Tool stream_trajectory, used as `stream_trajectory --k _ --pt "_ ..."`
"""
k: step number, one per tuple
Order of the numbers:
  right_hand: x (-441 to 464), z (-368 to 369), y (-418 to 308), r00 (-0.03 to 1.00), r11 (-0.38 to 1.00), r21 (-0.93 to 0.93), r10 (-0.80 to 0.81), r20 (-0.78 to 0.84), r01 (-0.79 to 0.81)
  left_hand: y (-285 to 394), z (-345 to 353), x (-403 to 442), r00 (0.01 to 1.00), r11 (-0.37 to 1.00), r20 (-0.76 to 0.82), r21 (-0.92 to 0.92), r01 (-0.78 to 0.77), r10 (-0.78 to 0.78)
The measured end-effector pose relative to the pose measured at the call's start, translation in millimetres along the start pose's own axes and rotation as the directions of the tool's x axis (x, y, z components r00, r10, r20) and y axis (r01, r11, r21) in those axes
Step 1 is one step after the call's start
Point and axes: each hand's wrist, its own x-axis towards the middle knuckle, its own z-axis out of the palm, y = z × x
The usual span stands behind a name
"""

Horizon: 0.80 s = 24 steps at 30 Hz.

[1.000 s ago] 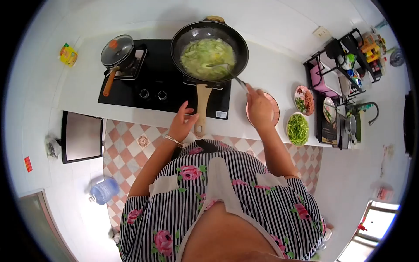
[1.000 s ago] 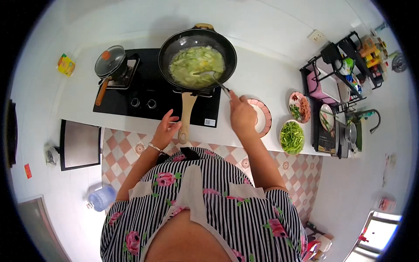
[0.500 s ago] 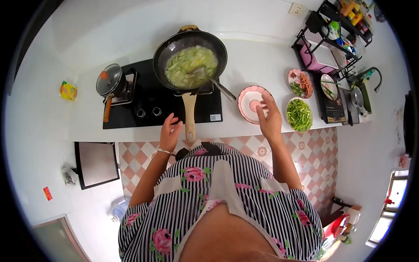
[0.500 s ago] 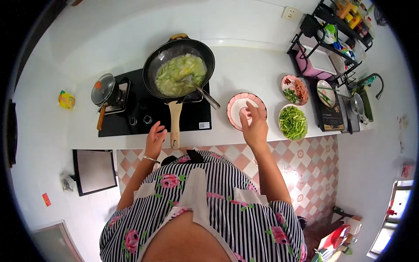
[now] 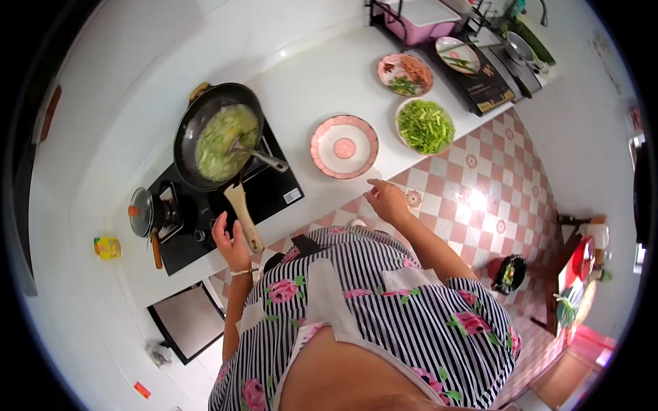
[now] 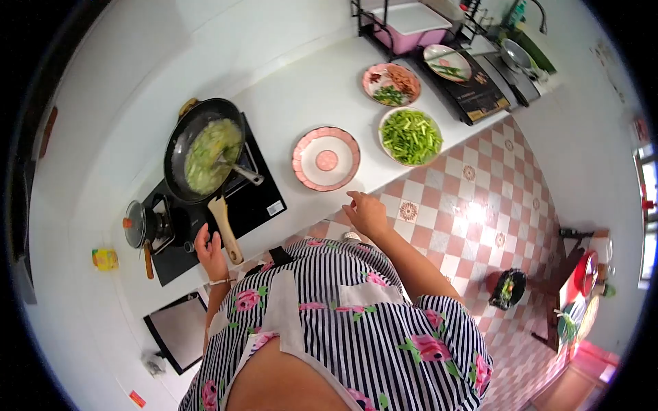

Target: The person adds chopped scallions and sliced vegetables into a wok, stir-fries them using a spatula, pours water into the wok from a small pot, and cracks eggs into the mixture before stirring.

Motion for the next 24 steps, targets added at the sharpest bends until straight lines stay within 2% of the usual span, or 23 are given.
stream_trajectory --k 3,6,9,12,18,21,24 --pt "3 -10 12 0.990 0.990 0.026 0.138 -0.032 -0.138 -10 1 -5 0.999 0.994 -0.014 0.099 -0.041 0.042" --pt "19 -1 43 0.986 0.954 0.249 0.156 0.053 -0.165 -7 1 -9 0.999 0.987 -0.015 0.160 -0.035 0.038" --pt "34 11 47 0.941 0.696 0.635 0.207 0.270 -0.335 -3 4 -15 1.000 0.993 -0.026 0.118 -0.007 0.010" --pt "49 22 33 0.890 0.628 0.632 0.283 0.358 -0.454 -2 3 -20 0.999 0.995 -0.050 0.099 0.024 -0.019" --pt "87 52 30 0.823 0.409 0.718 0.356 0.443 -0.563 -2 1 -38 0.988 0.991 -0.123 0.078 0.105 -0.095" --pt "96 58 25 0.886 0.441 0.780 0.343 0.311 -0.444 1 3 -46 0.987 0.995 -0.132 0.032 0.098 -0.093" --pt "119 55 23 0.924 0.442 0.826 0.305 0.230 -0.351 12 5 -56 0.972 0.984 -0.171 0.049 0.170 -0.160"
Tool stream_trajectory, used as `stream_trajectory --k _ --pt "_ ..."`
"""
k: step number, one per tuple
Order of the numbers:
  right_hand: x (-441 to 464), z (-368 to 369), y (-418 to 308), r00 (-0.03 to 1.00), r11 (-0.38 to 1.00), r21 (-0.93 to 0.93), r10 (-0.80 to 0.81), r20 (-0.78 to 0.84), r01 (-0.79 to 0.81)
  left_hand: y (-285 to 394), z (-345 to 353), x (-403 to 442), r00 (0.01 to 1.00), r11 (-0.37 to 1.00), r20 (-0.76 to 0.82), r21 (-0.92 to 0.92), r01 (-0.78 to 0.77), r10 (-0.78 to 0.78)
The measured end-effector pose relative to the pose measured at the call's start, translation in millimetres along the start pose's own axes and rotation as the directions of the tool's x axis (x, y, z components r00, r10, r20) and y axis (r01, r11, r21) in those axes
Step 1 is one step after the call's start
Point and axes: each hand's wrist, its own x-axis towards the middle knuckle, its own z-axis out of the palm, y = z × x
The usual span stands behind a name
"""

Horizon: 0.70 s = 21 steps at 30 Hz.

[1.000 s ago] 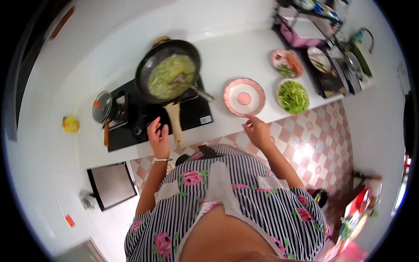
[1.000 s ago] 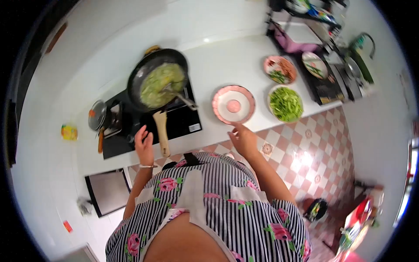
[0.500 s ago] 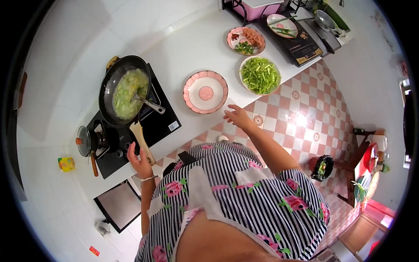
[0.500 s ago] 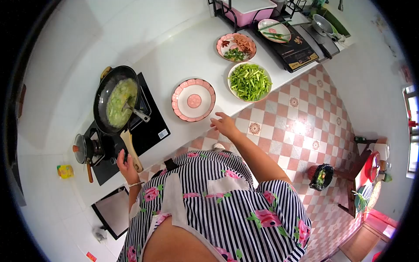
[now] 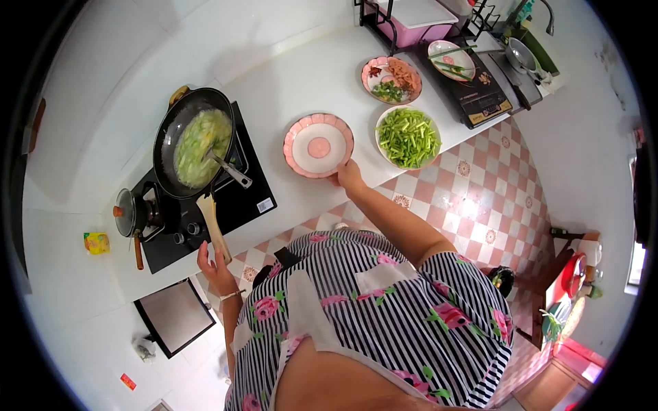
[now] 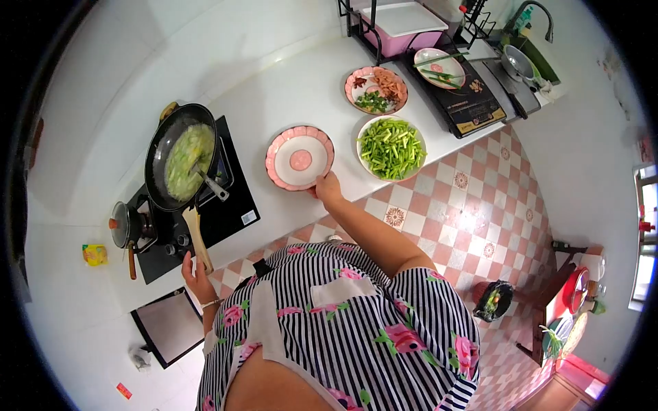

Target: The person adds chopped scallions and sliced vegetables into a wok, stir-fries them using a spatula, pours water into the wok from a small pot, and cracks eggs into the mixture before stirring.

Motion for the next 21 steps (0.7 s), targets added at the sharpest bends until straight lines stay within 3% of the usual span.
stream_trajectory --k 3,11,16,19,21 --pt "21 1 -25 0.990 0.991 0.013 -0.134 -0.046 0.135 -5 -3 -5 1.000 1.000 -0.010 -0.001 -0.011 0.011" --pt "103 0 -46 0.994 0.996 0.073 0.051 -0.100 -0.043 -10 -2 -10 0.998 0.998 -0.024 0.009 0.055 -0.055" --pt "90 6 -60 0.981 0.976 0.153 0.169 -0.099 -0.153 -11 -7 -6 0.997 0.998 -0.039 0.001 0.069 -0.068" --pt "51 8 -63 0.973 0.953 0.203 0.212 0.090 -0.226 -15 -11 -3 0.998 0.998 -0.030 -0.015 0.055 -0.056" --pt "16 11 -55 0.964 0.978 0.077 0.177 0.197 -0.195 -15 -16 1 1.000 1.000 -0.020 -0.002 0.013 -0.013"
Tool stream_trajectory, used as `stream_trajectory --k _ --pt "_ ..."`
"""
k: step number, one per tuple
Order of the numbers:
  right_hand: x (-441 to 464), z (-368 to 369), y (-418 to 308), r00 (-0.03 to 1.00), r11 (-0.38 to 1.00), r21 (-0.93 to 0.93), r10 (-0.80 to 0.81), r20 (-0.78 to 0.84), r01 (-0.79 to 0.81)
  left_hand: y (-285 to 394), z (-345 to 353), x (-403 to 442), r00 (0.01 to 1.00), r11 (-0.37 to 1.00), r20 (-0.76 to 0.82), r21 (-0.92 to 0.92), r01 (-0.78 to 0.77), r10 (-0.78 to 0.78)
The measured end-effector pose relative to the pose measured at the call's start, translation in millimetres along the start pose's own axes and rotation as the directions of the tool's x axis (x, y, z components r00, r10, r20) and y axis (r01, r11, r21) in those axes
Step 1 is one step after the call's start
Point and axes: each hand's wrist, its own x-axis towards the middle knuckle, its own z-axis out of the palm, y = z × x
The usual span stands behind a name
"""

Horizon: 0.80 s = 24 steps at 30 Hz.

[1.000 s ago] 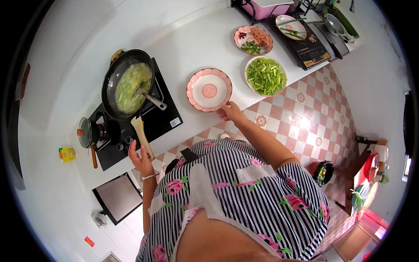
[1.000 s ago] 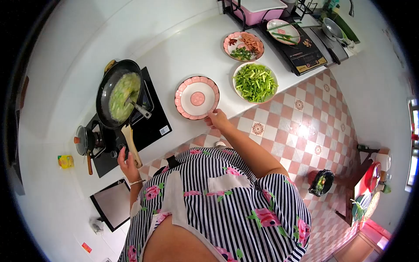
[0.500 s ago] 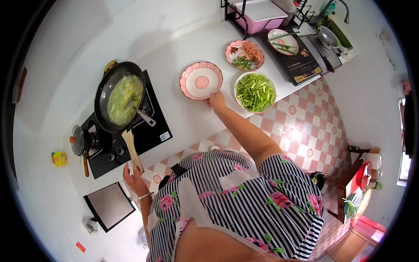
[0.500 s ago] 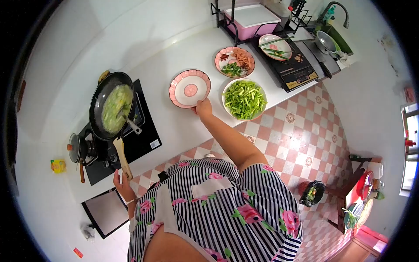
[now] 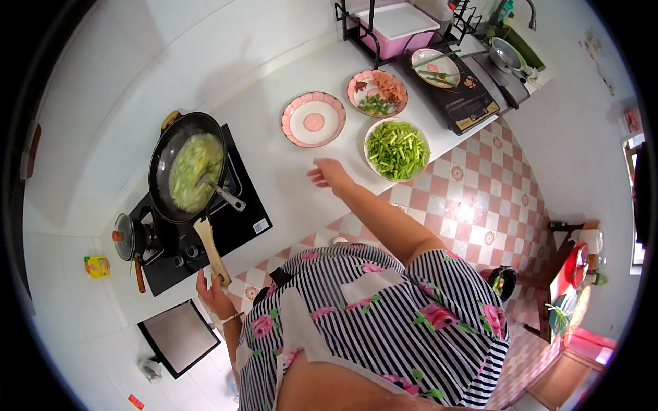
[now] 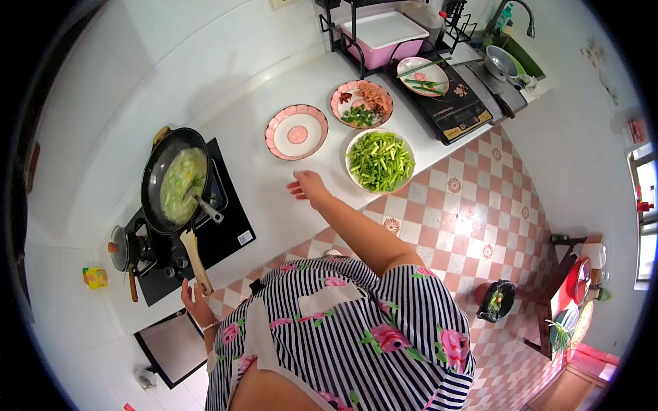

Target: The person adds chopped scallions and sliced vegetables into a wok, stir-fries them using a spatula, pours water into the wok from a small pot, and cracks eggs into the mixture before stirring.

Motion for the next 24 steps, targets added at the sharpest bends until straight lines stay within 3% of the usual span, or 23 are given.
stream_trajectory --k 4,7,9,11,13,15,19,23,24 --pt "-41 0 35 0.989 0.957 -0.290 0.039 0.144 0.004 16 6 2 1.000 0.996 0.028 -0.092 -0.003 0.006" --pt "-67 3 40 0.987 0.910 -0.408 0.001 0.161 0.066 -11 11 21 0.989 0.982 0.092 -0.163 -0.100 0.116" --pt "-67 6 44 0.978 0.881 -0.447 -0.074 0.193 0.155 -32 10 35 0.960 0.974 0.166 -0.032 -0.224 0.226" --pt "-82 27 30 0.964 0.839 -0.478 -0.192 0.186 0.259 -13 10 35 0.965 0.991 0.223 -0.022 -0.135 0.136" --pt "-87 47 22 0.901 0.770 -0.467 -0.378 0.215 0.434 -7 8 38 0.961 0.990 0.234 -0.045 -0.137 0.144" --pt "-80 67 22 0.764 0.569 -0.546 -0.601 0.234 0.615 -18 9 40 0.951 0.974 0.209 -0.079 -0.214 0.226" --pt "-121 140 -15 0.534 0.133 -0.756 -0.785 0.315 0.641 -36 -1 40 0.923 0.937 0.167 -0.094 -0.336 0.347" --pt "-117 181 -25 0.321 -0.198 -0.755 -0.817 0.480 0.625 -35 -15 35 0.935 0.952 0.183 -0.104 -0.288 0.303" --pt "-113 188 -24 0.376 -0.209 -0.773 -0.779 0.502 0.600 -41 -16 36 0.925 0.940 0.175 -0.116 -0.322 0.338"
